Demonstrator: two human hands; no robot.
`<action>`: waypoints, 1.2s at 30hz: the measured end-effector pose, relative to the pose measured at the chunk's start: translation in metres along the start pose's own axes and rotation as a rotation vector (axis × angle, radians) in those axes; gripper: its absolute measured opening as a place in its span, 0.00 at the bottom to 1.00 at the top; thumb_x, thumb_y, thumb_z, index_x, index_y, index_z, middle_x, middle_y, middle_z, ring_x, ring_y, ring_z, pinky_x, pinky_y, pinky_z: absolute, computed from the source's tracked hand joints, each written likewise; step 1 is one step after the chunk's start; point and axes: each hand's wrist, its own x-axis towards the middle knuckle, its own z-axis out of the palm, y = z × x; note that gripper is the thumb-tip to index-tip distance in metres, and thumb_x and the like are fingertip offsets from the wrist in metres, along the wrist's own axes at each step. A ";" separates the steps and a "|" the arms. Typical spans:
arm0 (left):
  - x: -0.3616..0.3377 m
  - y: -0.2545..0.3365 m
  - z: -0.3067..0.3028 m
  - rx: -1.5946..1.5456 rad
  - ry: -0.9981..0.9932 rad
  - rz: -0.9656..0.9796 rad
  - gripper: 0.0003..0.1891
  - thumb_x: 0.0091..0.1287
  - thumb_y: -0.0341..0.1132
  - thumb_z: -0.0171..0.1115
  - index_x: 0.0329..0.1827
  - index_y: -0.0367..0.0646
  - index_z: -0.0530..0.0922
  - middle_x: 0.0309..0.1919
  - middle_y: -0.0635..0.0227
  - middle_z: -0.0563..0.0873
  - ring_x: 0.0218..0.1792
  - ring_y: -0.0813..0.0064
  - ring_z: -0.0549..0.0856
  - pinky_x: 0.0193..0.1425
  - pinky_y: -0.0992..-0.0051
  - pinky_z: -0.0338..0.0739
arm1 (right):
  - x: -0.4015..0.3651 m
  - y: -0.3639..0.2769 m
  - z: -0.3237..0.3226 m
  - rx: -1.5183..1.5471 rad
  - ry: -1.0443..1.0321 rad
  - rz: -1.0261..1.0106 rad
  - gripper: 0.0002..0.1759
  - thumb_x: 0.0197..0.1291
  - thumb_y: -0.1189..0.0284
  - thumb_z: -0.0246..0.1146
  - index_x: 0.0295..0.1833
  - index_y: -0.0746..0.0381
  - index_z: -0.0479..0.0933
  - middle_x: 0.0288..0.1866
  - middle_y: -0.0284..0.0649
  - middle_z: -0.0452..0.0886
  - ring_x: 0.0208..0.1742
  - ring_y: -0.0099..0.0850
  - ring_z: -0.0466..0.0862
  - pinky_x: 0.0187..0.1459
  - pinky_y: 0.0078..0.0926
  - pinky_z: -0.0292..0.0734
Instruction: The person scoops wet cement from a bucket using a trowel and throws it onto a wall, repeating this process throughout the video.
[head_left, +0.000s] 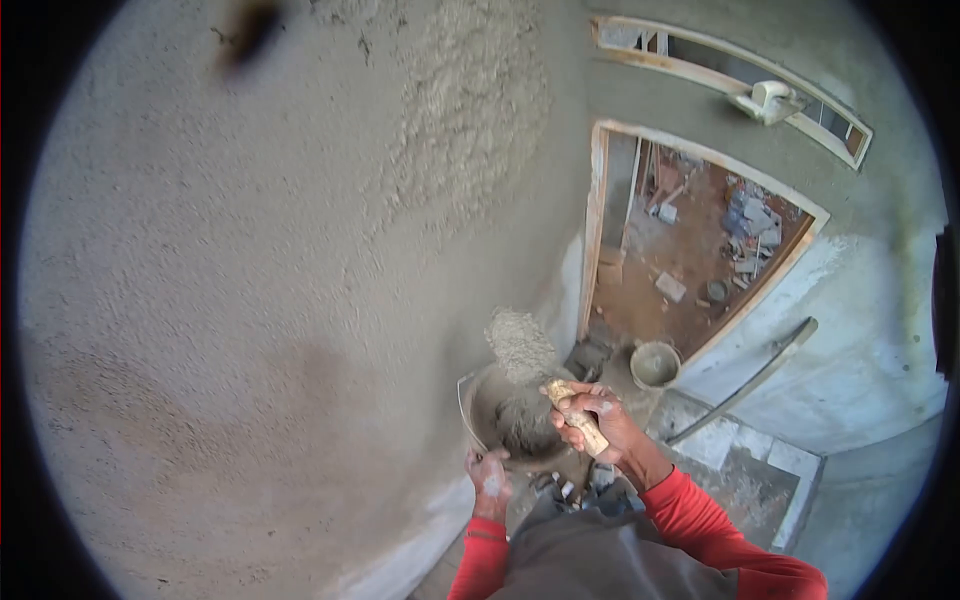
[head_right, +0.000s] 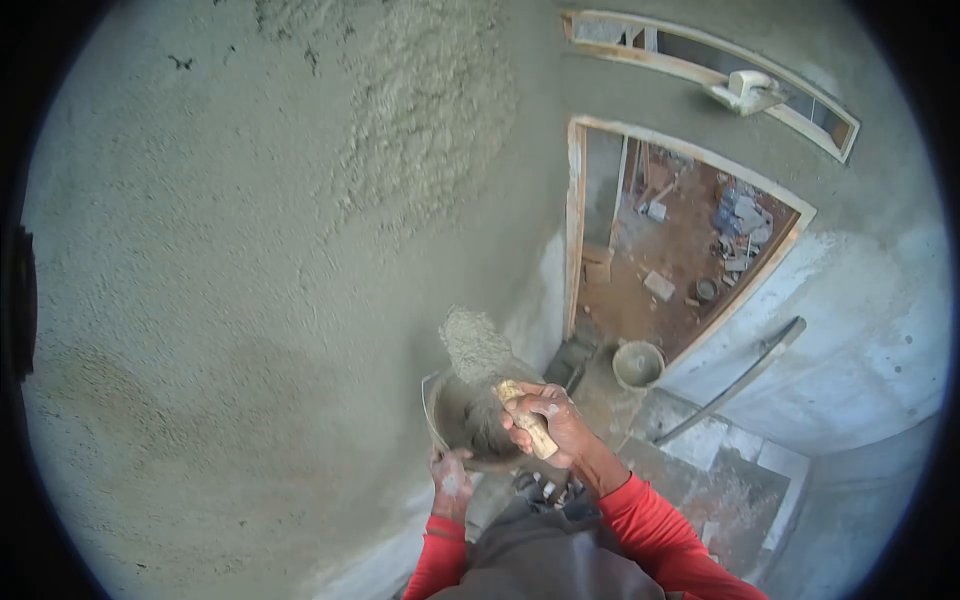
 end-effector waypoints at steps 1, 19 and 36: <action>0.001 -0.001 -0.008 -0.004 0.016 -0.014 0.30 0.48 0.16 0.63 0.59 0.43 0.82 0.42 0.67 0.88 0.37 0.69 0.87 0.36 0.69 0.84 | 0.001 -0.020 0.022 0.070 -0.029 -0.100 0.28 0.66 0.71 0.66 0.69 0.72 0.74 0.36 0.44 0.84 0.21 0.27 0.79 0.19 0.25 0.75; -0.074 0.043 -0.097 -0.079 0.350 0.156 0.24 0.52 0.15 0.61 0.54 0.37 0.83 0.40 0.66 0.88 0.33 0.70 0.86 0.36 0.70 0.79 | 0.182 -0.345 0.226 -0.518 1.329 -2.096 0.19 0.60 0.75 0.71 0.54 0.76 0.81 0.35 0.51 0.86 0.37 0.44 0.92 0.38 0.41 0.88; -0.010 -0.001 -0.019 0.261 0.037 0.292 0.23 0.50 0.17 0.61 0.51 0.38 0.86 0.36 0.69 0.90 0.33 0.70 0.87 0.39 0.70 0.81 | 0.081 0.142 -0.164 -1.881 -0.562 -0.400 0.16 0.57 0.62 0.68 0.46 0.60 0.79 0.40 0.55 0.86 0.46 0.57 0.89 0.45 0.55 0.84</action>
